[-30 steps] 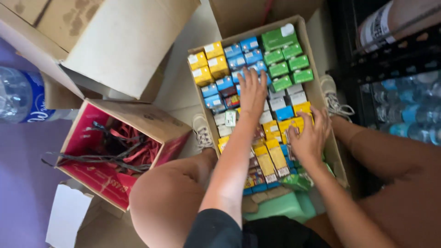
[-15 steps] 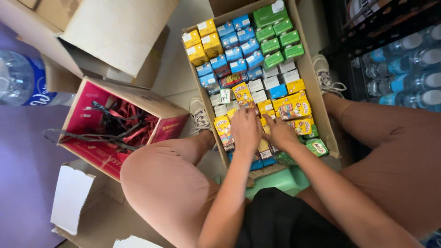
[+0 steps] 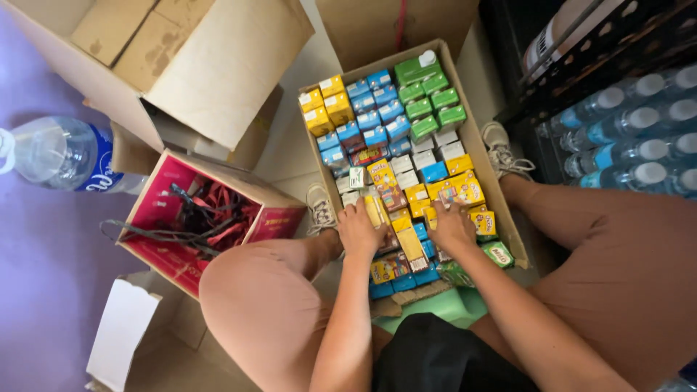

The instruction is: Organizing and sorting small drink cartons into a large cardboard box.

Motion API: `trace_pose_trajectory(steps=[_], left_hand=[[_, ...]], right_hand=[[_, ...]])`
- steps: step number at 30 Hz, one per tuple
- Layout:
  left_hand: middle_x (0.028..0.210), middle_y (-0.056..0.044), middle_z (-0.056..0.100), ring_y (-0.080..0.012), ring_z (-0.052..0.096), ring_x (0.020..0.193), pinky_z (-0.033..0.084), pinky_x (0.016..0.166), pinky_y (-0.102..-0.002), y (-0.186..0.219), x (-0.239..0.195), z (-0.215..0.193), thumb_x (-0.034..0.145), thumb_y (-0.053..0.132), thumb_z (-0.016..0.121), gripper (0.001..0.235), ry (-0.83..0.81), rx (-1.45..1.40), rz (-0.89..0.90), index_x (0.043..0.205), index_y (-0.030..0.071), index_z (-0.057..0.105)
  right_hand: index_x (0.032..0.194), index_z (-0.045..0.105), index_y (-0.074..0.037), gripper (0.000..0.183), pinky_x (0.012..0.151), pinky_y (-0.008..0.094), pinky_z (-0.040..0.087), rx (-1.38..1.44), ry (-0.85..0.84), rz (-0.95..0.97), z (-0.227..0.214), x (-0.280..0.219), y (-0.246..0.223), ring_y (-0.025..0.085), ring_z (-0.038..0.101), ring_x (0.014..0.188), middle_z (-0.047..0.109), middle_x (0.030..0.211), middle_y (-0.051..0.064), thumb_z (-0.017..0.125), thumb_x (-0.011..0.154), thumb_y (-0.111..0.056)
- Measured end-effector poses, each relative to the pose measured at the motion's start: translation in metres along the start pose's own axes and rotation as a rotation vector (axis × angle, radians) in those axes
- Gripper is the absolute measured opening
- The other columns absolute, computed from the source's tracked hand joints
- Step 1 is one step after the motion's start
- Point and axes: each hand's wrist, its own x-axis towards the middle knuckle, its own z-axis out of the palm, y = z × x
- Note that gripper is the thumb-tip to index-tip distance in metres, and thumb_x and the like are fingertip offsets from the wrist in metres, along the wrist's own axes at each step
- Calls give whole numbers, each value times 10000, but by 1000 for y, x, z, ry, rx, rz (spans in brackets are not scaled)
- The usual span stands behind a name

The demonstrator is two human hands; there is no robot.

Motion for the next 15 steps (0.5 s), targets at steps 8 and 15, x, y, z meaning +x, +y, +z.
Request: trace_pose_trajectory(steps=[8, 15], left_hand=[[1251, -227, 562, -414, 527, 1189, 467, 990, -505, -9, -3, -24, 797, 308, 789, 712, -139, -63, -65, 1412, 64, 525], [1168, -234, 608, -419, 599, 1111, 492, 937, -535, 9, -8, -96, 836, 232, 722, 536, -38, 4, 10, 1316, 34, 588]], right_hand=[[1449, 504, -237, 681, 989, 529, 518, -16, 49, -26, 21, 41, 36, 414, 564, 1258, 541, 1396, 195, 779, 828, -293], [1211, 782, -108, 373, 954, 481, 563, -118, -121, 273, -22, 73, 96, 372, 687, 1191, 722, 1281, 201, 766, 853, -212]])
